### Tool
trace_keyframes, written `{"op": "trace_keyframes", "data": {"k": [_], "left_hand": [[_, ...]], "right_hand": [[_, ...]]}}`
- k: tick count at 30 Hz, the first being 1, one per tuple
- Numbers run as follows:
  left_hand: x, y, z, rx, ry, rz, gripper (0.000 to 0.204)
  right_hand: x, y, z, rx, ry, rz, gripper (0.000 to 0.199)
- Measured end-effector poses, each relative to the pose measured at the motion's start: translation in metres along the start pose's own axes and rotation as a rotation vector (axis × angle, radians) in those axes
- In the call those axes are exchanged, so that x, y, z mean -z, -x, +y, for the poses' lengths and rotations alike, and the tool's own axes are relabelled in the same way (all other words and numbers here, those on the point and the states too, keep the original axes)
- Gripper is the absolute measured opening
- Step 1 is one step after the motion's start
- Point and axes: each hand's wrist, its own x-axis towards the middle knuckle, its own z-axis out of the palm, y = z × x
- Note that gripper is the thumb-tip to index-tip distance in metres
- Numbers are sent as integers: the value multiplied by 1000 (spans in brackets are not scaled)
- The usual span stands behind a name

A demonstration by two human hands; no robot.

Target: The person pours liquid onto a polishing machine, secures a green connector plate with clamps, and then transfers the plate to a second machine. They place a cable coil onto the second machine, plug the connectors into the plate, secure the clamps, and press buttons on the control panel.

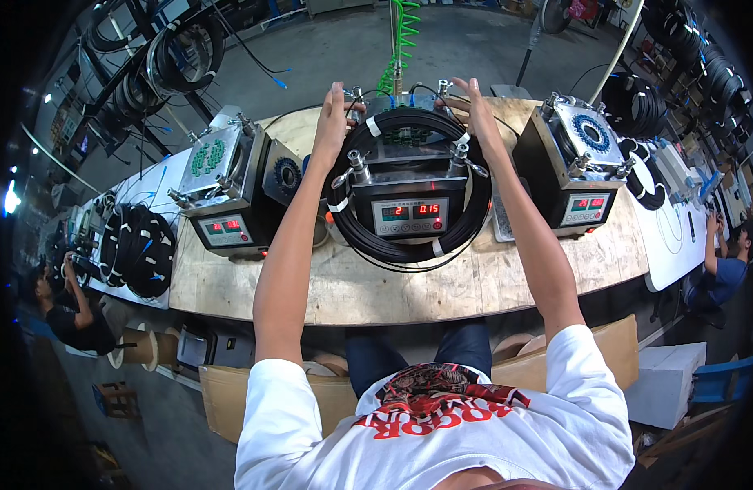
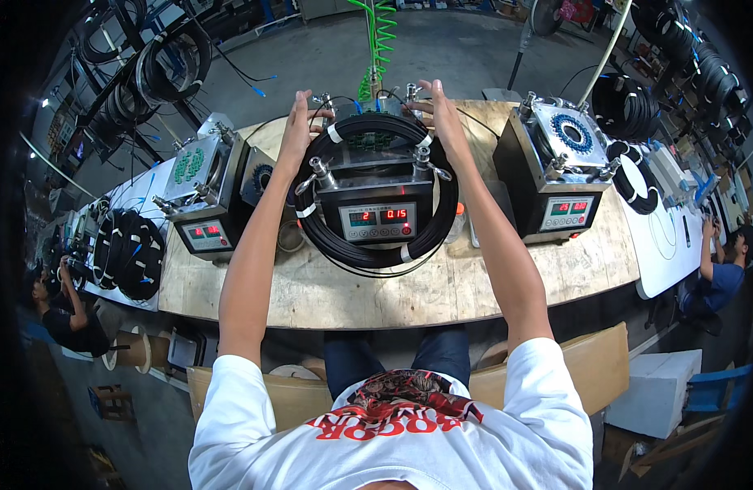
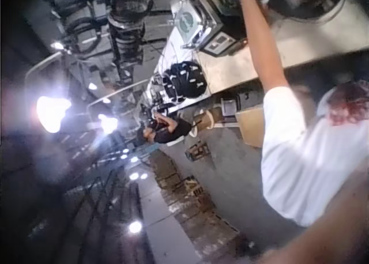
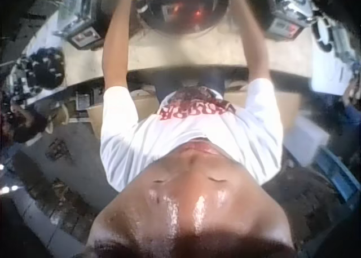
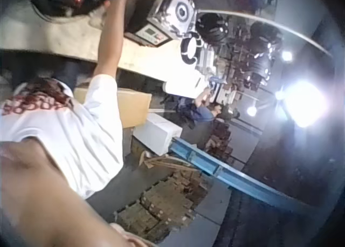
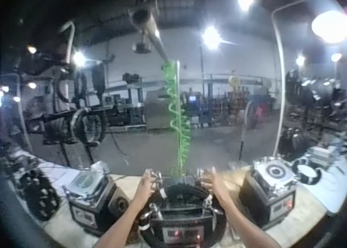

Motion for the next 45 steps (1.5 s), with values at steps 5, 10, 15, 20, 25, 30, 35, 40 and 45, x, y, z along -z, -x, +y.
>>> {"op": "trace_keyframes", "data": {"k": [5, 10, 15, 20, 25, 30, 35, 40, 45], "left_hand": [[3, -2, -2, -34, 8, -26, 81], [-3, 3, 3, -56, 41, -31, 84], [7, -1, -2, 14, 12, -13, 89], [4, -3, -3, 6, 35, 4, 87], [5, -5, -6, 8, 64, -39, 85], [6, -6, -7, 57, 119, -108, 79], [6, -5, -6, 33, 73, -98, 76], [6, -5, -6, 38, 77, -62, 76], [7, -8, -10, 6, 83, -76, 70]], "right_hand": [[-1, -3, 4, 33, 29, 76, 80], [5, -2, 4, 17, 44, 80, 77], [-3, 6, -6, -23, 88, 72, 76], [-3, 6, -8, -7, 18, -18, 75], [0, 1, 2, 9, -1, 24, 75], [3, 2, 5, 15, 18, 76, 76], [4, -2, 3, -8, 63, 24, 77], [-3, 0, -3, 4, 64, -13, 77], [-3, 1, -3, -21, -29, 3, 76]]}}
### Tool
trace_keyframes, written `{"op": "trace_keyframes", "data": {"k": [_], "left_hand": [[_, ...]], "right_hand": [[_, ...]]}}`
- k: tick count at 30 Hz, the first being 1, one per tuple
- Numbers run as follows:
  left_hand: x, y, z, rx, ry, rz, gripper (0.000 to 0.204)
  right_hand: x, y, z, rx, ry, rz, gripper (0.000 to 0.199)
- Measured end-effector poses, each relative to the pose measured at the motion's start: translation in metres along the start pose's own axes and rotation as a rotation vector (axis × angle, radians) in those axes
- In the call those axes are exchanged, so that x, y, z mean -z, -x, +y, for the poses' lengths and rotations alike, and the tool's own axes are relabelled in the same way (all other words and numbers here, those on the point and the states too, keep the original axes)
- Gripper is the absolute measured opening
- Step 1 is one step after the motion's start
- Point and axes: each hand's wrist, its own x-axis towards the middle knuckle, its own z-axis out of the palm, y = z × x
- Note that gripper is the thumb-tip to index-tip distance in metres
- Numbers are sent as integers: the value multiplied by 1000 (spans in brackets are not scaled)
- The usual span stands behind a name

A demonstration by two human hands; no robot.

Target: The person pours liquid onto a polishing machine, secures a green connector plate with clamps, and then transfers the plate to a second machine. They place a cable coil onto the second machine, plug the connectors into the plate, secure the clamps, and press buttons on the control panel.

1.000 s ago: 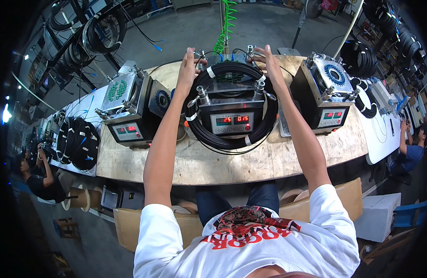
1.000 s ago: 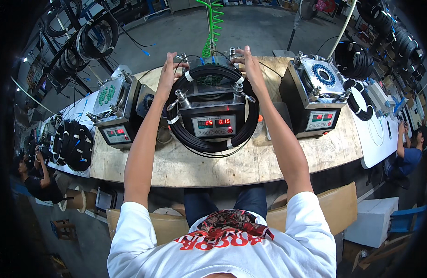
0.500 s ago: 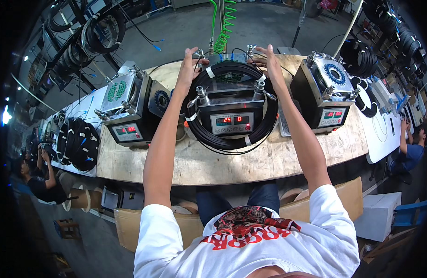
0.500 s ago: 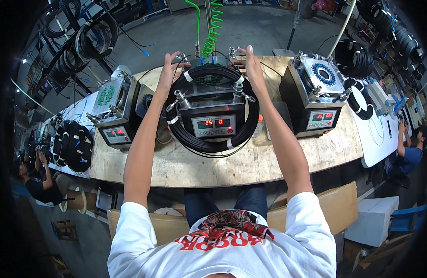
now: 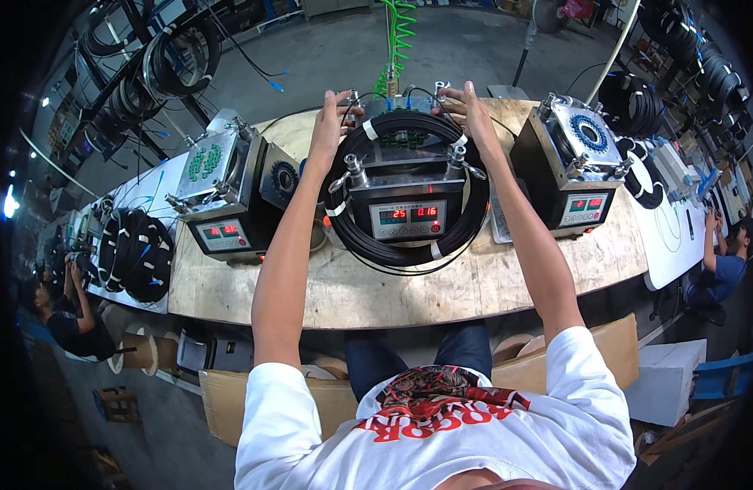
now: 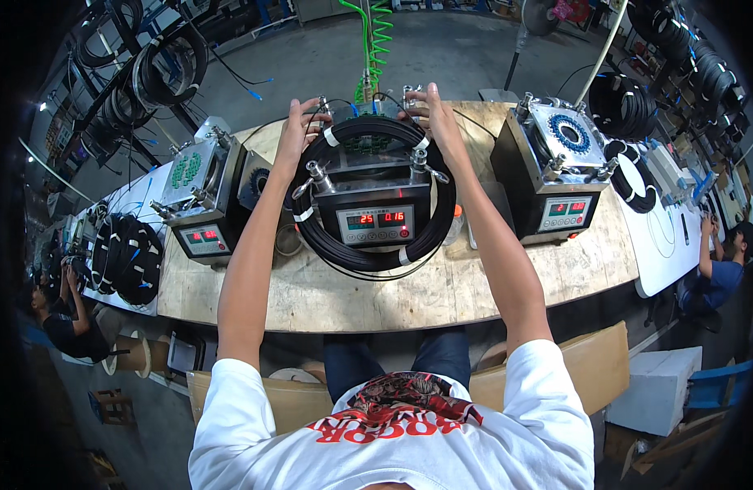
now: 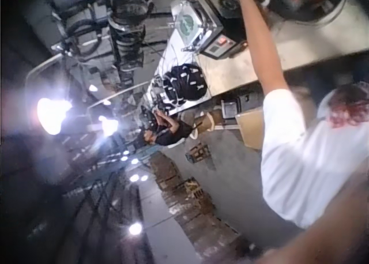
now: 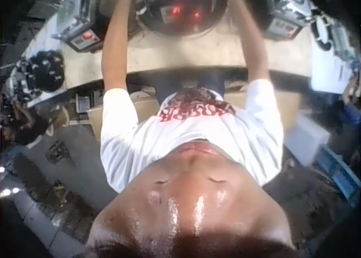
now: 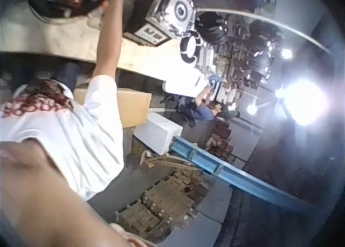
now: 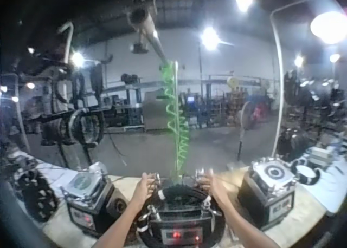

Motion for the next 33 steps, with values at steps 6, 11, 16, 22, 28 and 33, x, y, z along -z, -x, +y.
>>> {"op": "trace_keyframes", "data": {"k": [6, 11, 16, 22, 28, 33], "left_hand": [[-3, 5, 4, -1, -4, 15, 67], [-4, 5, 5, -30, -51, 58, 76], [-7, 8, 8, -8, -61, 69, 84], [0, 2, 2, 14, -65, 53, 85], [-4, 3, 1, -16, -34, 45, 83], [-3, 6, 6, 11, -59, 54, 86]], "right_hand": [[-1, 4, 1, 65, 38, 50, 74], [0, -1, 4, 55, 165, 86, 73], [2, -4, 6, 73, 166, 56, 73], [-1, -2, 4, 87, 100, 14, 70], [3, -3, 7, 75, 107, 4, 70], [0, 0, 3, 24, 120, 30, 67]]}}
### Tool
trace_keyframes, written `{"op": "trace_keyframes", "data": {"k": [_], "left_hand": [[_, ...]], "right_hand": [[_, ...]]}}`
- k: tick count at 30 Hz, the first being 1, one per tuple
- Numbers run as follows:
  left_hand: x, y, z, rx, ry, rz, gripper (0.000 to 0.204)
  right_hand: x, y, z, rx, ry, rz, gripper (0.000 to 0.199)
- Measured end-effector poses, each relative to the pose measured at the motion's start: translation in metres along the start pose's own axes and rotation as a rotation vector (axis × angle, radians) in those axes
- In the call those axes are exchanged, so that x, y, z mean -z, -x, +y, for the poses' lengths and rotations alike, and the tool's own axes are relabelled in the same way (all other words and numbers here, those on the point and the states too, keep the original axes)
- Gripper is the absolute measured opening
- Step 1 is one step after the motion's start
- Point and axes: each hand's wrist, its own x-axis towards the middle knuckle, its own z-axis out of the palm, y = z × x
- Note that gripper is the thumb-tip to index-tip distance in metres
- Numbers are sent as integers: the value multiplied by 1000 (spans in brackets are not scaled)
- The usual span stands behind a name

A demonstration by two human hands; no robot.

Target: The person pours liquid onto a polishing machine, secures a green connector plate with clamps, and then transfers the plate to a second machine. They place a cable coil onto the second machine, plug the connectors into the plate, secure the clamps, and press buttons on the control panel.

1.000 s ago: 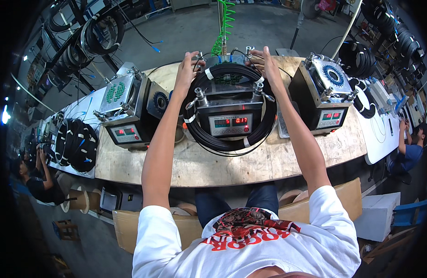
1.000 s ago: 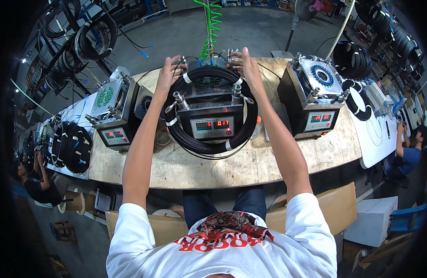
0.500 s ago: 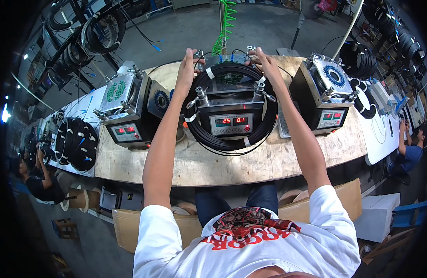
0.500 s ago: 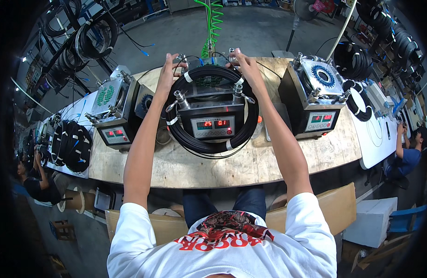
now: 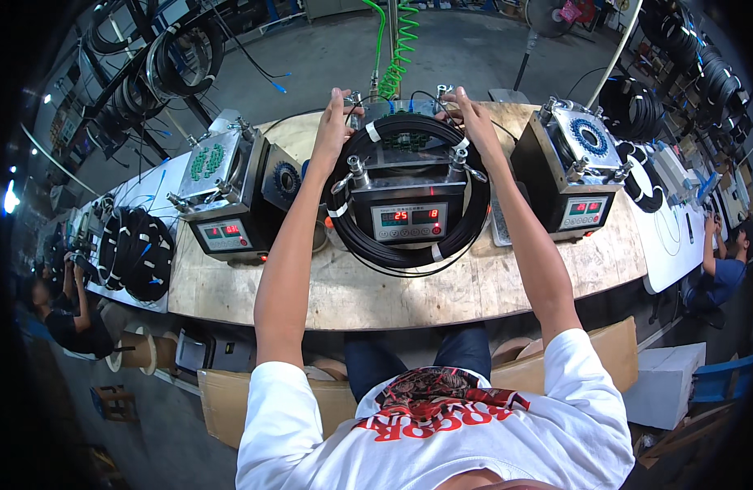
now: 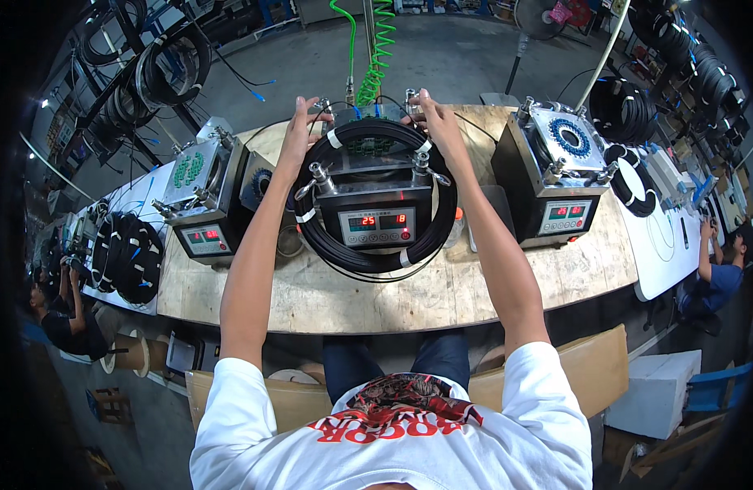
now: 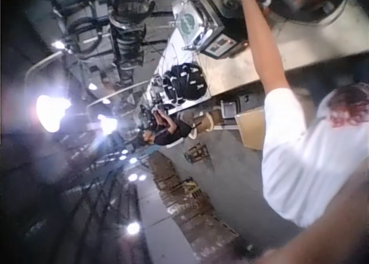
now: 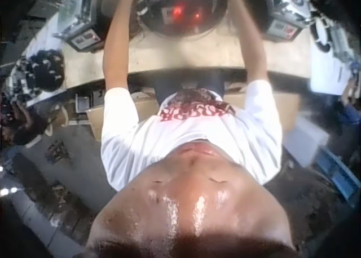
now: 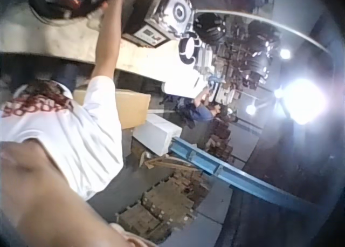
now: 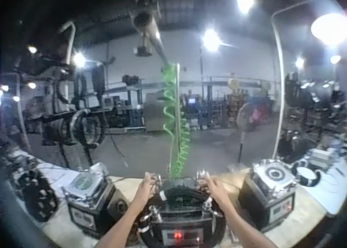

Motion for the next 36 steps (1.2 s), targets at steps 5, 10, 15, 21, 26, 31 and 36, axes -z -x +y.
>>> {"op": "trace_keyframes", "data": {"k": [5, 10, 15, 21, 26, 31, 36], "left_hand": [[3, -7, -7, -52, -41, -4, 88], [1, -5, -4, -19, -14, -18, 89], [3, -6, -8, -52, -9, -16, 85], [-3, 1, 4, -40, -61, -1, 88], [-3, 0, 4, -41, -99, -4, 92], [1, -1, 0, -29, -100, -23, 94], [3, -2, -2, -24, -42, -51, 91]], "right_hand": [[1, -7, 10, 127, 9, -29, 58], [2, -9, 12, 126, -33, -24, 55], [1, -6, 9, 68, -100, -48, 58], [3, -8, 11, 127, 35, -30, 61], [0, -7, 9, 112, -10, -50, 60], [-2, -2, 4, 93, -68, -51, 59], [-3, -4, 8, 87, -117, -53, 56]]}}
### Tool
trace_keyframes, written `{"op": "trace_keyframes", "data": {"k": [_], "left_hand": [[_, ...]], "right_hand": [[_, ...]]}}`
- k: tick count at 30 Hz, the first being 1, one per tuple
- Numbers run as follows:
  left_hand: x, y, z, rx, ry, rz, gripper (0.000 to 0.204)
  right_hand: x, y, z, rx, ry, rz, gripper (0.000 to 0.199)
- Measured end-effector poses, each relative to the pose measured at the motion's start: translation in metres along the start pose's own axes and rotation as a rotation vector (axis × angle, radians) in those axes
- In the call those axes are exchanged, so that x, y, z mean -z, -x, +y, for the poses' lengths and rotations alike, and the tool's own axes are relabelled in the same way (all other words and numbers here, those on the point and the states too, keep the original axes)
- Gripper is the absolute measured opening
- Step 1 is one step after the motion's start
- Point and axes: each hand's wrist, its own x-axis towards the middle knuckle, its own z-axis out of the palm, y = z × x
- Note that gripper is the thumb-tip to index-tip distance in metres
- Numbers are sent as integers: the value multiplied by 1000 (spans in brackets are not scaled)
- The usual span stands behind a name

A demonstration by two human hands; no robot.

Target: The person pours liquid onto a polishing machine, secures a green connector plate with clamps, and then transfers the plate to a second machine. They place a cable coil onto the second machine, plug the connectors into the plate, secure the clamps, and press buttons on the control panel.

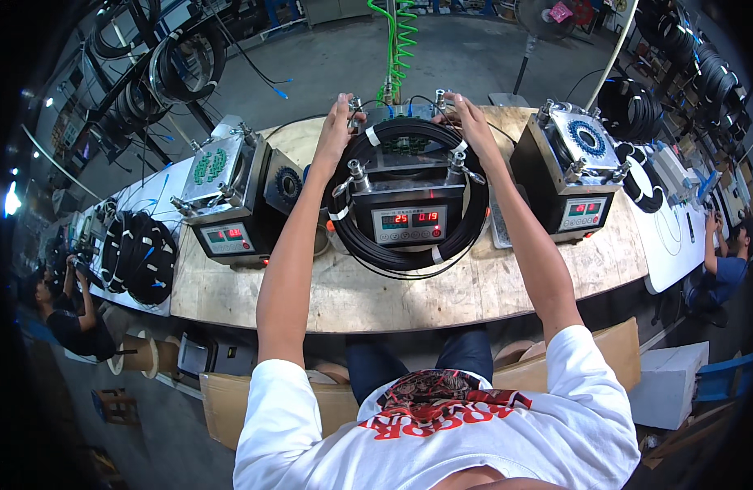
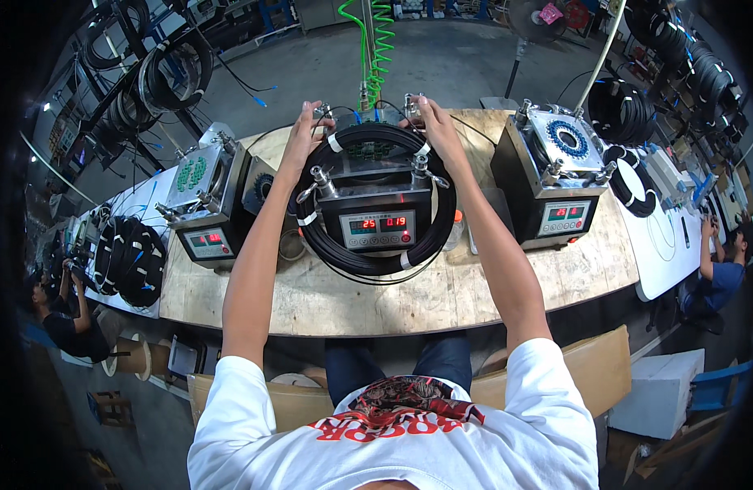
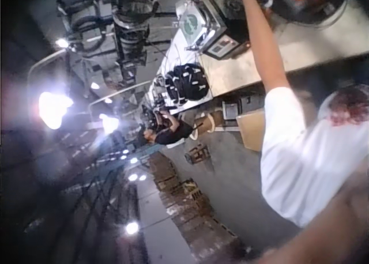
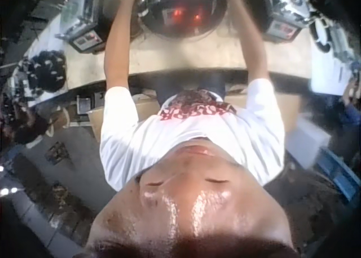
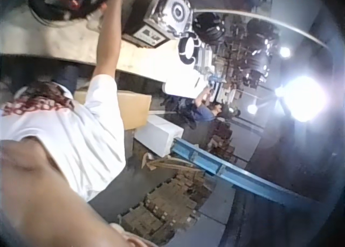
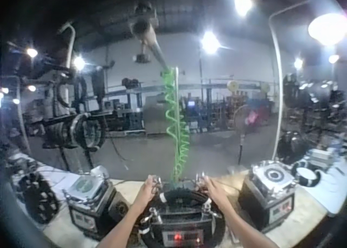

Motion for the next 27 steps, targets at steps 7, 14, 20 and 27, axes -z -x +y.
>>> {"op": "trace_keyframes", "data": {"k": [7, 14, 20, 27], "left_hand": [[-3, 5, 8, 13, 8, 5, 90], [-5, -1, 3, -10, -11, 16, 88], [-3, -1, 0, -1, 13, 28, 83], [-5, 5, 6, 4, 43, 45, 82]], "right_hand": [[2, -2, 0, 29, 69, 10, 57], [5, -4, 3, 36, 78, -2, 59], [0, 3, -6, -29, 9, 15, 61], [1, 2, -5, -4, 89, 47, 64]]}}
